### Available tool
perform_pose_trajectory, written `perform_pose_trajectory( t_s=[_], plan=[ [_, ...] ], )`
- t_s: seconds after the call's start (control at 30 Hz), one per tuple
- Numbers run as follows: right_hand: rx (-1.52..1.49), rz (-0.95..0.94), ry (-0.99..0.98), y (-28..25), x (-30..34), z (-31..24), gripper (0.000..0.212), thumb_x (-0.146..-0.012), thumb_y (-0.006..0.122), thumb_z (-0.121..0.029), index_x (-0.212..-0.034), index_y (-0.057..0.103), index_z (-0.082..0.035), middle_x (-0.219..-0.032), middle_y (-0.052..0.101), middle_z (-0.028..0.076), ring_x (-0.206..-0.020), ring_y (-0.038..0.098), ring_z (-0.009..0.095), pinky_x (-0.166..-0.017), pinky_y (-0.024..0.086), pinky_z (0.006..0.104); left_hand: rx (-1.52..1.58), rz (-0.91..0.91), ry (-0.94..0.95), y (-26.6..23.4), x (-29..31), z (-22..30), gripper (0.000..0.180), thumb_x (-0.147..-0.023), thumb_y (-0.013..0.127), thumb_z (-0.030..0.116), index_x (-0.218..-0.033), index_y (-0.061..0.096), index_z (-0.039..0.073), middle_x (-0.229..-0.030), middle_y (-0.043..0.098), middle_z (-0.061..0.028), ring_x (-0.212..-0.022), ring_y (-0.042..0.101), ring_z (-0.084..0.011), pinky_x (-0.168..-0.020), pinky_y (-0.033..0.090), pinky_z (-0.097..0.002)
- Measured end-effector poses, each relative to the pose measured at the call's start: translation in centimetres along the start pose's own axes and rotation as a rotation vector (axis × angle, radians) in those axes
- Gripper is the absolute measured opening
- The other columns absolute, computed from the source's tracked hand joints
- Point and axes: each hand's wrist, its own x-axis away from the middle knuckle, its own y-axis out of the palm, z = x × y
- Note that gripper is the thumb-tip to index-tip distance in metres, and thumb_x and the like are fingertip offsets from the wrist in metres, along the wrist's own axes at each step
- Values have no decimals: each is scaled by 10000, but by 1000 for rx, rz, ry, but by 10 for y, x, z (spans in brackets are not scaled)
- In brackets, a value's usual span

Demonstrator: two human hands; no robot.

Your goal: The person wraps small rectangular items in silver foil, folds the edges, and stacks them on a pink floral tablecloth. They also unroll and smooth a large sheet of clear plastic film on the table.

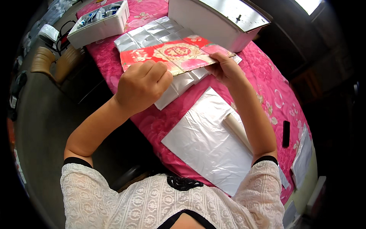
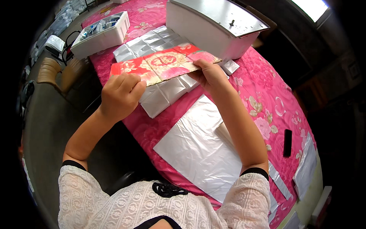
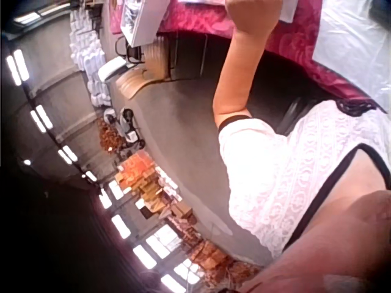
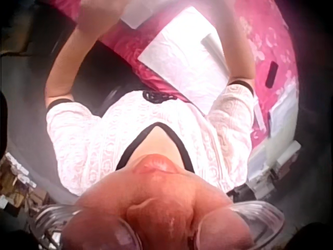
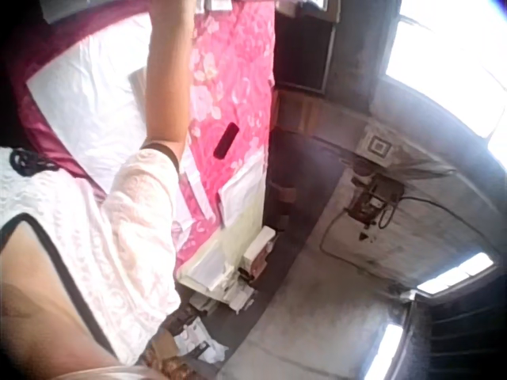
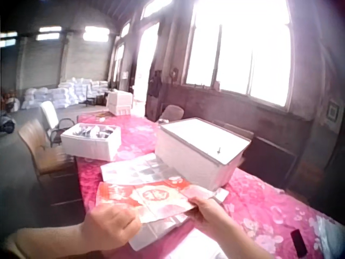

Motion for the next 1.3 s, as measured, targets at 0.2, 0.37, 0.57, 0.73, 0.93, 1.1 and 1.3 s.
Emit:
perform_pose_trajectory(
  t_s=[0.2, 0.37, 0.57, 0.73, 0.93, 1.1, 1.3],
  plan=[
    [175, -76, 23, -41, -43, -14, 77, -803, 584, -64, -848, 581, 0, -810, 596, 54, -699, 582, 101, -559, 500, 197, 299, -16, 196, 18, 14, 8, 351, -673, 614, 123, -1016, 542, 115, -1077, 527, -43, -982, 506, -182, -888, 369, -368],
    [190, -9, 50, -54, -73, 17, 93, -784, 610, -58, -847, 579, 3, -809, 599, 65, -714, 585, 139, -613, 492, 244, 428, -463, 103, 79, 40, -6, 493, -788, 466, 48, -1275, 402, 92, -1319, 385, -119, -1249, 325, -282, -1026, 245, -442],
    [301, 144, -22, -73, -100, 49, 252, -782, 633, -125, -954, 563, 46, -870, 614, 103, -766, 590, 159, -653, 482, 245, 500, -553, 136, 134, 58, -32, 582, -759, 499, 21, -1312, 343, 116, -1358, 329, -109, -1258, 303, -278, -1013, 255, -452],
    [625, 460, -512, -77, -75, 75, 503, -831, 561, -254, -1157, 423, 104, -1103, 533, 202, -964, 552, 254, -813, 443, 305, 540, -637, 75, 148, 65, -32, 568, -750, 473, -6, -1297, 367, 105, -1363, 305, -150, -1266, 282, -315, -1026, 216, -490],
    [263, 547, -584, -66, -80, 135, 589, -894, 437, -294, -1283, 236, 100, -1325, 285, 236, -1231, 285, 291, -1008, 226, 329, 838, -715, 10, 144, 53, -51, 687, -675, 564, 247, -1315, 355, 110, -1388, 245, -183, -1295, 206, -343, -1055, 92, -489],
    [358, 607, -575, -39, -67, 146, 638, -907, 392, -335, -1332, 147, 72, -1400, 157, 208, -1309, 141, 282, -1061, 113, 334, 692, -389, -180, 127, 54, -60, 602, -807, 487, 394, -1278, 375, 37, -1370, 285, -180, -1276, 249, -338, -1048, 150, -448],
    [211, 329, -425, -7, 36, 170, 688, -905, 347, -381, -1340, 52, 62, -1418, 67, 200, -1325, 64, 279, -1069, 72, 342, 512, -341, -79, 76, 122, 6, 693, -721, 573, 543, -1230, 430, 95, -1355, 322, -154, -1291, 224, -321, -1053, 96, -478]
  ],
)
